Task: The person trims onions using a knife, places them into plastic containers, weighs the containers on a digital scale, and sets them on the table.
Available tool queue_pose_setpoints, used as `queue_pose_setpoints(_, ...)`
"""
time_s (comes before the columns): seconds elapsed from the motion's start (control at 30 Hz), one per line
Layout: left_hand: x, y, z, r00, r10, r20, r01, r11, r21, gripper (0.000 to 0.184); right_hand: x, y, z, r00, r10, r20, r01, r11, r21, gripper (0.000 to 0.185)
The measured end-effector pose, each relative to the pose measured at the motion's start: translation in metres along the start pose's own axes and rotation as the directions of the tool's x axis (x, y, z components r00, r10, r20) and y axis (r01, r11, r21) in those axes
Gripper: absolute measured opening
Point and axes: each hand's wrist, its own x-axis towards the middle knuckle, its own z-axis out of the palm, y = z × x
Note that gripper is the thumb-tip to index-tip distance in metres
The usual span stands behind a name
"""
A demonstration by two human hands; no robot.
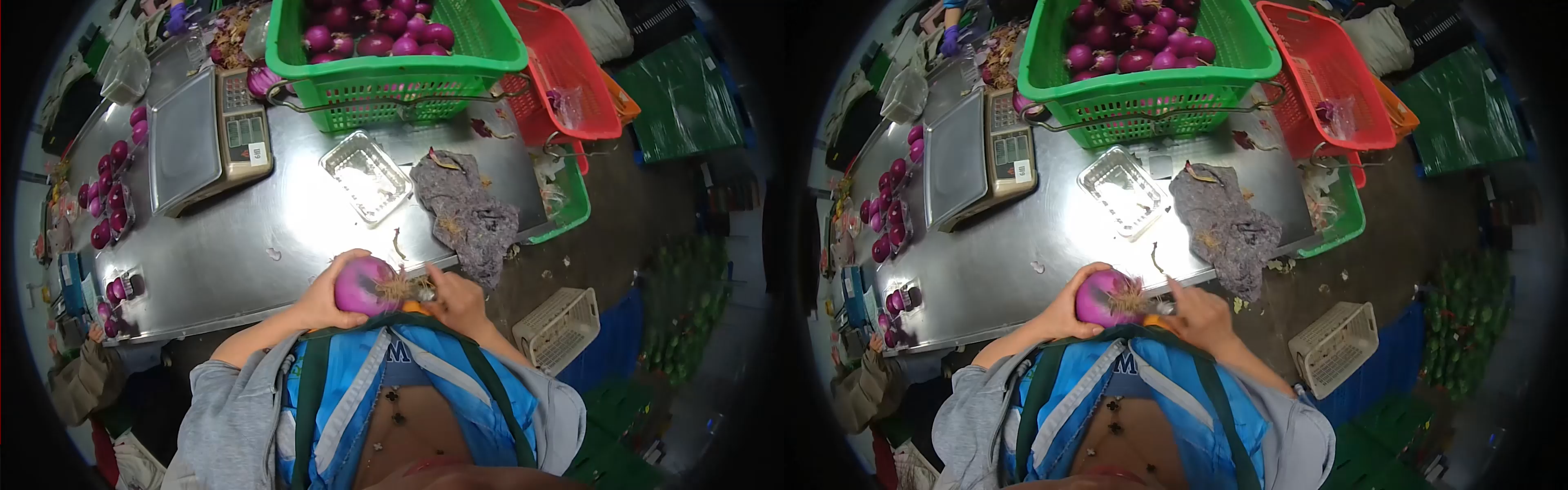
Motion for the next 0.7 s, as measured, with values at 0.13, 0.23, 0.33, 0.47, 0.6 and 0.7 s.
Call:
queue_pose_setpoints(0.13,0.014,0.012,-0.004,0.997,0.062,0.036,-0.062,0.998,0.009,0.089,-0.028,0.039,-0.026,0.632,0.775,-0.012,-0.748,0.614,0.251,0.033)
queue_pose_setpoints(0.23,0.031,0.021,0.002,0.997,0.083,-0.004,-0.083,0.995,0.050,0.092,-0.011,-0.003,-0.032,0.852,0.512,-0.107,-0.434,0.806,0.402,0.042)
queue_pose_setpoints(0.33,0.040,0.017,0.009,0.994,0.099,-0.036,-0.099,0.995,0.002,0.093,0.006,-0.019,-0.038,0.972,0.198,-0.127,-0.162,0.955,0.250,0.054)
queue_pose_setpoints(0.47,0.039,0.015,0.011,0.997,0.069,-0.045,-0.071,0.997,-0.039,0.095,0.018,-0.027,-0.027,0.990,0.083,-0.115,-0.057,0.976,0.212,0.060)
queue_pose_setpoints(0.6,0.032,0.017,0.012,0.998,0.056,-0.037,-0.059,0.995,-0.077,0.094,0.020,-0.028,-0.026,0.990,0.101,-0.102,-0.077,0.974,0.211,0.060)
queue_pose_setpoints(0.7,0.033,0.016,0.011,0.998,0.061,-0.018,-0.061,0.997,-0.042,0.093,0.019,-0.027,-0.025,0.995,0.072,-0.074,-0.055,0.975,0.217,0.059)
